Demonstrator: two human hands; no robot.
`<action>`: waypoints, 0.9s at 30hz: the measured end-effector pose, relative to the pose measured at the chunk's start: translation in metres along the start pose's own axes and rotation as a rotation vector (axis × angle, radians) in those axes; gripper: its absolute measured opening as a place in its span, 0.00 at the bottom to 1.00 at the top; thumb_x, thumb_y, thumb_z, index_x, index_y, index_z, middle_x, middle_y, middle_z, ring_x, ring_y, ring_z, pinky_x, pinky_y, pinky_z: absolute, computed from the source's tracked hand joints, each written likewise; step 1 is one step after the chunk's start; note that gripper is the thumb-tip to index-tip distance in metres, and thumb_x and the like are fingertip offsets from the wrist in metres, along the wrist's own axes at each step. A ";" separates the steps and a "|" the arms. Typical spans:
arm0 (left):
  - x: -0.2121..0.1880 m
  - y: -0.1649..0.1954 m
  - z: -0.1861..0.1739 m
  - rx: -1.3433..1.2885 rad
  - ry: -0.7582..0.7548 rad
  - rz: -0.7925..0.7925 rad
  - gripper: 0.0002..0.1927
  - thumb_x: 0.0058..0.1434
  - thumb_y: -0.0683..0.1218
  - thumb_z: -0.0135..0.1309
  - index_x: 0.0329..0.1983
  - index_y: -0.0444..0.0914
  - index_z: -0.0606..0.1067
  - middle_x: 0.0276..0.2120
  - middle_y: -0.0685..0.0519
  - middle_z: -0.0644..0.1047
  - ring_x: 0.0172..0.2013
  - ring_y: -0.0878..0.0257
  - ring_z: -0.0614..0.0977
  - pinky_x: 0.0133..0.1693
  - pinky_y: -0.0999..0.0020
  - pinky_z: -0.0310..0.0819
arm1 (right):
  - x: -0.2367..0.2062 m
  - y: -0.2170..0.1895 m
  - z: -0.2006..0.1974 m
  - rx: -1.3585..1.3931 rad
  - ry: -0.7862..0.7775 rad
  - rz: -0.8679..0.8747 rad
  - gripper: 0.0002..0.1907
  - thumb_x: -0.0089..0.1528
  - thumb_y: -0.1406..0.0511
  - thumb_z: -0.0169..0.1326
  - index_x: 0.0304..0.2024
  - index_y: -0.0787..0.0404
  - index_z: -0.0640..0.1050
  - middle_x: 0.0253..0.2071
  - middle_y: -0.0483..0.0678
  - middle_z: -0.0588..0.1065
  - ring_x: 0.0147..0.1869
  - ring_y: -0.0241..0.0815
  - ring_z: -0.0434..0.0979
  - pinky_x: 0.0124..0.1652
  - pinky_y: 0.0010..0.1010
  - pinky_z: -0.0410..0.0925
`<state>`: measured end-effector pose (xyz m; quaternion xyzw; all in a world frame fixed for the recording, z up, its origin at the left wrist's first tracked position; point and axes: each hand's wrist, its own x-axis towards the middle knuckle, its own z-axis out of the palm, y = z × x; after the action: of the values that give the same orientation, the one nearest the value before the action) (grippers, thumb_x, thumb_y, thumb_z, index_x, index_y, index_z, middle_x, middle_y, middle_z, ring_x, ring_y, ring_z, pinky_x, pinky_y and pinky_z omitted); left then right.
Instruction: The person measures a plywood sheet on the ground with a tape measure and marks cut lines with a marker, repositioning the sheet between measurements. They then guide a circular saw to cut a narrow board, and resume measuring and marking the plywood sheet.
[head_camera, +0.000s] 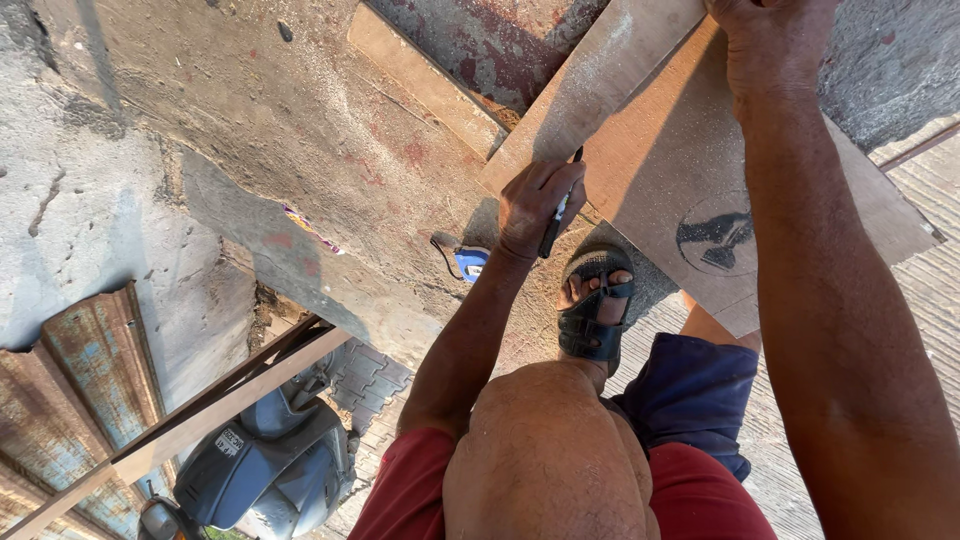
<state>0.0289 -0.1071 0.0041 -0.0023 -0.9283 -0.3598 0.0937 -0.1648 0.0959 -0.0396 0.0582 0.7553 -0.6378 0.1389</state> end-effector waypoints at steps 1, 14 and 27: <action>-0.001 0.000 0.000 -0.005 -0.010 -0.002 0.16 0.55 0.37 0.64 0.47 0.39 0.78 0.37 0.53 0.78 0.36 0.58 0.83 0.37 0.65 0.80 | 0.000 0.001 -0.001 0.000 0.008 0.013 0.14 0.65 0.65 0.70 0.49 0.61 0.79 0.47 0.46 0.80 0.53 0.42 0.82 0.55 0.37 0.77; -0.036 -0.013 -0.009 0.085 -0.021 -0.015 0.13 0.59 0.39 0.63 0.46 0.38 0.76 0.38 0.50 0.78 0.35 0.58 0.84 0.37 0.66 0.83 | -0.001 0.010 -0.003 -0.086 0.004 0.005 0.15 0.66 0.64 0.71 0.50 0.60 0.80 0.49 0.48 0.81 0.54 0.43 0.84 0.55 0.38 0.79; 0.003 -0.002 -0.004 0.035 -0.103 0.004 0.18 0.56 0.40 0.63 0.50 0.40 0.77 0.39 0.53 0.77 0.38 0.58 0.82 0.38 0.65 0.80 | 0.001 0.022 -0.005 -0.071 0.048 0.110 0.15 0.62 0.68 0.72 0.48 0.62 0.81 0.47 0.48 0.81 0.54 0.44 0.83 0.54 0.40 0.77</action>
<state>0.0266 -0.1119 0.0060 -0.0213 -0.9381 -0.3427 0.0464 -0.1607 0.1047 -0.0598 0.1101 0.7764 -0.6002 0.1575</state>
